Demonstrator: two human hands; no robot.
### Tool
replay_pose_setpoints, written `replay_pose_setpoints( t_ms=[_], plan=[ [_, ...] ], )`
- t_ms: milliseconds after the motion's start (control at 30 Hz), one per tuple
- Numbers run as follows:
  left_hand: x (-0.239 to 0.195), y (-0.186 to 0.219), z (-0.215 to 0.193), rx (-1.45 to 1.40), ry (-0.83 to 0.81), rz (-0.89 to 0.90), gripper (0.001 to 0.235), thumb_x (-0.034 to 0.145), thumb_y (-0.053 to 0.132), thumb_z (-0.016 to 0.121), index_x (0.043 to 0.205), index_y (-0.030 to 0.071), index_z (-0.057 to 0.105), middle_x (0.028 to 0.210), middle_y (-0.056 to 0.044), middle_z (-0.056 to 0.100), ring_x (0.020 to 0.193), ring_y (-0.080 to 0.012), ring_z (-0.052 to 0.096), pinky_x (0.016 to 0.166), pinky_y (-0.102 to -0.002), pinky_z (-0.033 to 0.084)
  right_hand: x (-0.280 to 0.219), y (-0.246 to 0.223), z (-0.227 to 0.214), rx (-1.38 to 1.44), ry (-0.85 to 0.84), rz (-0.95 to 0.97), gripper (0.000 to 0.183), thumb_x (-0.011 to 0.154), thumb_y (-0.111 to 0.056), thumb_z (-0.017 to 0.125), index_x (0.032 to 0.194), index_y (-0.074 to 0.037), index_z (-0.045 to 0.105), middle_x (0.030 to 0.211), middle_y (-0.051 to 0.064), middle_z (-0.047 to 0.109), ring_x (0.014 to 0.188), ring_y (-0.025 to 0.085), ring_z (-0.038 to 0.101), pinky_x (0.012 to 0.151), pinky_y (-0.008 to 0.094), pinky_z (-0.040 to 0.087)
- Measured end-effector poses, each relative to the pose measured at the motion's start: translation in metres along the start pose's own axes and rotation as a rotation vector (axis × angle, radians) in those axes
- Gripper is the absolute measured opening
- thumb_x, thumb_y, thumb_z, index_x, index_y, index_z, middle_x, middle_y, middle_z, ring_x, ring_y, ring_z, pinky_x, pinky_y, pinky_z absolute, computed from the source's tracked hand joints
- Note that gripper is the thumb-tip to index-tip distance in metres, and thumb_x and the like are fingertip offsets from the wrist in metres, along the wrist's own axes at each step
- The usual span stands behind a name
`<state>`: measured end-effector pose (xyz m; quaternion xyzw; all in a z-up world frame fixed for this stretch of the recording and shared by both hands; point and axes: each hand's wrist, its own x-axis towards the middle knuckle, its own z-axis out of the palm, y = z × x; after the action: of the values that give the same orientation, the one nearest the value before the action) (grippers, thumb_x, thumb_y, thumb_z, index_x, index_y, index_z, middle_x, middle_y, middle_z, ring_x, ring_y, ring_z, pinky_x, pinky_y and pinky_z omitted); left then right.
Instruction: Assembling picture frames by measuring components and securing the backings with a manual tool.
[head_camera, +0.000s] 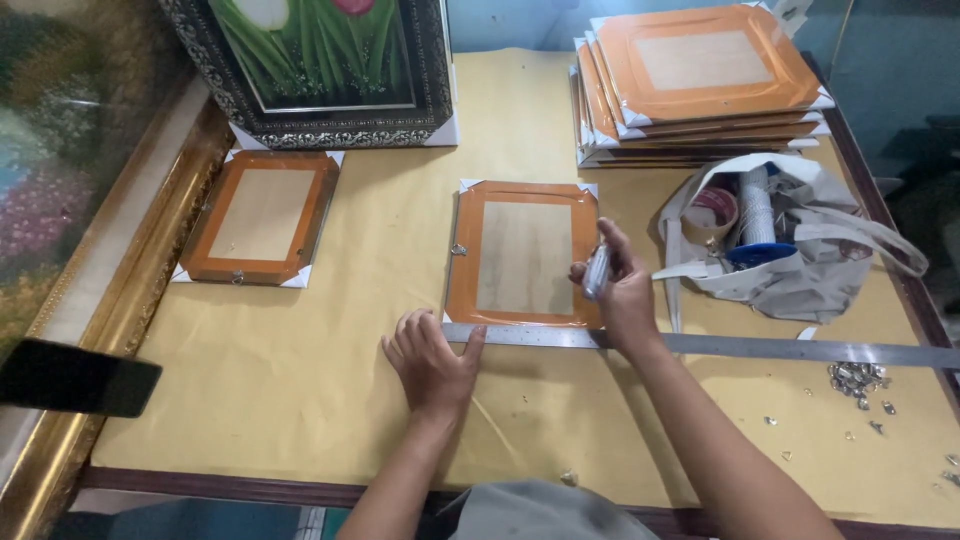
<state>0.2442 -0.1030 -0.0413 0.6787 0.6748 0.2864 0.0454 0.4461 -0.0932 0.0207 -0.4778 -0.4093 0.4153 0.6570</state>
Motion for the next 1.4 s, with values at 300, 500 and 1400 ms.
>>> replay_pose_setpoints(
  t_ms=[300, 500, 1400],
  plan=[
    [0.001, 0.001, -0.001, -0.012, -0.016, -0.007, 0.054, 0.076, 0.062, 0.048, 0.087, 0.010, 0.043, 0.104, -0.011, 0.050, 0.111, -0.0321, 0.045, 0.089, -0.056, 0.030, 0.001, 0.052, 0.004, -0.089, -0.184, 0.141, 0.023, 0.085, -0.019, 0.052, 0.100, -0.006, 0.063, 0.049, 0.011, 0.048, 0.031, 0.015, 0.047, 0.022, 0.027, 0.039],
    [0.002, 0.004, -0.006, -0.028, -0.064, -0.039, 0.051, 0.077, 0.061, 0.046, 0.087, 0.011, 0.043, 0.105, -0.011, 0.050, 0.113, -0.0317, 0.044, 0.091, -0.056, 0.029, -0.011, 0.022, 0.011, -0.311, -0.305, -0.142, 0.033, 0.075, -0.013, 0.061, 0.107, -0.005, 0.062, 0.086, 0.011, 0.068, 0.064, 0.017, 0.066, 0.059, 0.027, 0.051],
    [0.002, 0.002, -0.004, -0.048, -0.055, -0.034, 0.048, 0.077, 0.057, 0.049, 0.087, 0.010, 0.042, 0.104, -0.011, 0.049, 0.112, -0.0326, 0.043, 0.092, -0.060, 0.028, 0.002, 0.052, 0.002, -0.606, -0.182, 0.046, 0.023, 0.070, -0.021, 0.073, 0.066, -0.006, 0.056, 0.050, 0.010, 0.054, 0.049, 0.021, 0.058, 0.049, 0.029, 0.043]
  ],
)
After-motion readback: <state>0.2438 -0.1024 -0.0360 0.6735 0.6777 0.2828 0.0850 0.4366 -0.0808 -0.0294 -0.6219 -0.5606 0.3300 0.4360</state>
